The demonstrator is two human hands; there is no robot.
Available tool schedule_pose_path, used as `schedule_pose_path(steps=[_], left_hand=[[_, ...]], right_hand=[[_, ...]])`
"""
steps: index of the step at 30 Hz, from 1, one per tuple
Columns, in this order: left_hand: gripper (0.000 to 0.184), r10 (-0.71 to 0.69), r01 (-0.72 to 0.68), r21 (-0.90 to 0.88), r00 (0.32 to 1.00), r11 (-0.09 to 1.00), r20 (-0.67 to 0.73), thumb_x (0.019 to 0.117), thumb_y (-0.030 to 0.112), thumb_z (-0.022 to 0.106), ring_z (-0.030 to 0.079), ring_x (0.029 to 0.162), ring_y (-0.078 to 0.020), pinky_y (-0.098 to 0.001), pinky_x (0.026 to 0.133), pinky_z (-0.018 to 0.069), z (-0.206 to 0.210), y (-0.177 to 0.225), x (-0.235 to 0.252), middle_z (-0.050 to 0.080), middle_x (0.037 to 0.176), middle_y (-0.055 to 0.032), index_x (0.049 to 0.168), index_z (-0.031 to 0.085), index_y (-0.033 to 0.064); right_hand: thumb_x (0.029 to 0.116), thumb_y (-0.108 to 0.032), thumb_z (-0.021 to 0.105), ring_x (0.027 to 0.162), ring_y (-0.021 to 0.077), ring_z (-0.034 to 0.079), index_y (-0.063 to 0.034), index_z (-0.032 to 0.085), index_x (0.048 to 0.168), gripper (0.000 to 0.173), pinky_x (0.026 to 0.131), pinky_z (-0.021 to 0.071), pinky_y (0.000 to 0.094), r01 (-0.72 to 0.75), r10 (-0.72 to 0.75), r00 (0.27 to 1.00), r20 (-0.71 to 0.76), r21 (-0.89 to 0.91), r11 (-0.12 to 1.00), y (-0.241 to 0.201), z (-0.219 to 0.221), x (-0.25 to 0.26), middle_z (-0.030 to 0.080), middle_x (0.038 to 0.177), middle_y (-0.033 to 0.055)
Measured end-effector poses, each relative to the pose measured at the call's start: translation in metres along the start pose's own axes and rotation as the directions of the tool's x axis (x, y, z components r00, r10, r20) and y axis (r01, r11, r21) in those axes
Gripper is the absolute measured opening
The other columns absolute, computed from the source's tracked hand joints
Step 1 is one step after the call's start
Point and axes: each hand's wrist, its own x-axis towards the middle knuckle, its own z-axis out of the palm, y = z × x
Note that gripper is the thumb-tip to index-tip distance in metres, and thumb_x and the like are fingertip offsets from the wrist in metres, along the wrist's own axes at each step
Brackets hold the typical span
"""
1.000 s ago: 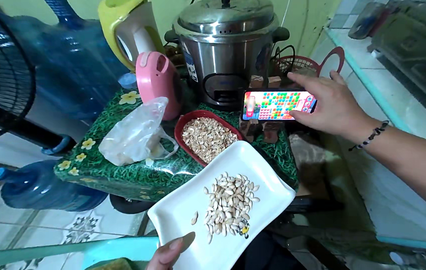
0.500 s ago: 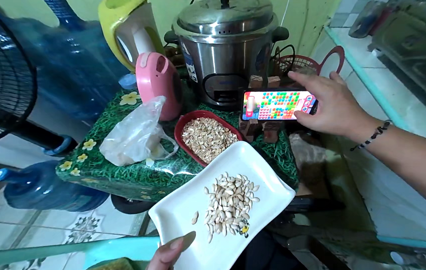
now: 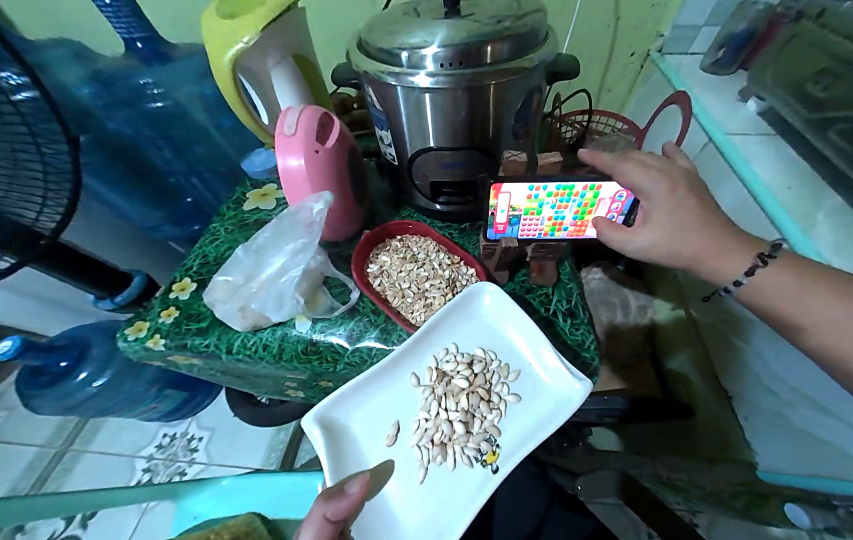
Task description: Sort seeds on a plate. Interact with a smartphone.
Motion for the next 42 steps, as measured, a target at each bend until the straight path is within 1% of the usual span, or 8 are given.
schedule_pose_path(steps=[6, 15, 20, 24, 29, 33, 35, 42], left_hand=[[0.02, 0.02, -0.02, 0.018, 1.0, 1.0, -0.003, 0.0877, 0.009, 0.056, 0.075, 0.082, -0.0121, -0.033, 0.075, 0.0633, 0.0027, 0.0, -0.0006, 0.077, 0.087, -0.0066, 0.091, 0.075, 0.0122], [0.017, 0.01, -0.009, -0.001, 1.0, 1.0, 0.018, 0.0866, 0.01, 0.059, 0.076, 0.082, -0.0131, -0.0337, 0.075, 0.0636, 0.0009, -0.0003, -0.0002, 0.077, 0.087, -0.0073, 0.092, 0.075, 0.012], [0.019, 0.012, -0.012, 0.001, 0.999, 1.0, 0.04, 0.0866, 0.01, 0.059, 0.076, 0.082, -0.0124, -0.0328, 0.074, 0.0633, 0.0013, -0.0003, 0.0001, 0.077, 0.087, -0.0068, 0.091, 0.076, 0.0124], [0.017, 0.007, -0.007, 0.003, 0.999, 1.0, 0.033, 0.086, 0.011, 0.06, 0.076, 0.082, -0.0129, -0.0336, 0.074, 0.0634, 0.0009, -0.0003, 0.0005, 0.077, 0.087, -0.0072, 0.091, 0.076, 0.0122], [0.017, 0.01, -0.01, 0.004, 0.999, 1.0, 0.041, 0.0862, 0.011, 0.06, 0.076, 0.083, -0.0128, -0.0336, 0.075, 0.0633, -0.0003, -0.0009, 0.0008, 0.077, 0.088, -0.0076, 0.092, 0.076, 0.012], [0.018, 0.011, -0.011, 0.001, 0.999, 1.0, 0.035, 0.0863, 0.011, 0.06, 0.076, 0.083, -0.013, -0.0343, 0.075, 0.0634, 0.0006, -0.0004, 0.0004, 0.077, 0.088, -0.0075, 0.093, 0.076, 0.0125], [0.018, 0.009, -0.009, 0.001, 1.0, 1.0, 0.018, 0.0866, 0.009, 0.058, 0.076, 0.083, -0.0132, -0.0346, 0.075, 0.0635, 0.0015, -0.0003, -0.0001, 0.077, 0.088, -0.0077, 0.092, 0.075, 0.0121], [0.017, 0.012, -0.012, -0.009, 1.0, 1.0, 0.021, 0.0863, 0.009, 0.059, 0.076, 0.082, -0.0137, -0.0349, 0.074, 0.0636, 0.001, -0.0007, -0.0001, 0.077, 0.087, -0.0078, 0.092, 0.075, 0.0118]], right_hand=[[0.0862, -0.03, 0.061, 0.13, 0.0376, 0.058, -0.0122, 0.053, 0.15, 0.067, 0.112, 0.0215, 0.0769, 0.014, -0.014, 1.0, 0.002, 0.013, 1.0, -0.0006, -0.0003, -0.0006, 0.063, 0.138, 0.0146], [0.0877, -0.031, 0.061, 0.131, 0.0368, 0.057, -0.0126, 0.055, 0.148, 0.063, 0.113, 0.0216, 0.0764, 0.017, -0.017, 1.0, -0.002, 0.009, 1.0, 0.0005, 0.0009, -0.0007, 0.063, 0.138, 0.0135], [0.0906, -0.032, 0.057, 0.131, 0.0357, 0.057, -0.0136, 0.057, 0.147, 0.06, 0.113, 0.0216, 0.076, 0.018, -0.018, 1.0, -0.013, 0.005, 1.0, 0.0009, 0.0019, -0.0005, 0.063, 0.138, 0.0131], [0.0902, -0.031, 0.057, 0.131, 0.0358, 0.058, -0.0133, 0.056, 0.148, 0.06, 0.112, 0.0219, 0.0762, 0.02, -0.02, 1.0, -0.015, 0.008, 1.0, 0.0018, 0.0024, -0.0002, 0.063, 0.138, 0.0134], [0.0959, -0.035, 0.053, 0.131, 0.0352, 0.058, -0.0136, 0.057, 0.147, 0.055, 0.113, 0.0211, 0.0759, 0.018, -0.017, 0.999, -0.027, 0.015, 1.0, 0.001, 0.0027, -0.0002, 0.064, 0.136, 0.0138], [0.0978, -0.034, 0.05, 0.13, 0.0357, 0.058, -0.0129, 0.058, 0.146, 0.053, 0.113, 0.0207, 0.0761, 0.022, -0.021, 0.999, -0.028, 0.023, 0.999, 0.0008, 0.0027, -0.0003, 0.065, 0.135, 0.0146], [0.0977, -0.034, 0.05, 0.13, 0.0357, 0.059, -0.0128, 0.058, 0.146, 0.053, 0.113, 0.0212, 0.0757, 0.024, -0.024, 0.999, -0.026, 0.021, 0.999, 0.0006, 0.0023, 0.0, 0.065, 0.135, 0.0146], [0.0939, -0.033, 0.051, 0.13, 0.0356, 0.058, -0.0125, 0.057, 0.146, 0.057, 0.113, 0.0211, 0.0756, 0.017, -0.016, 1.0, -0.023, 0.015, 1.0, 0.0007, 0.0027, 0.0001, 0.064, 0.136, 0.0142]])
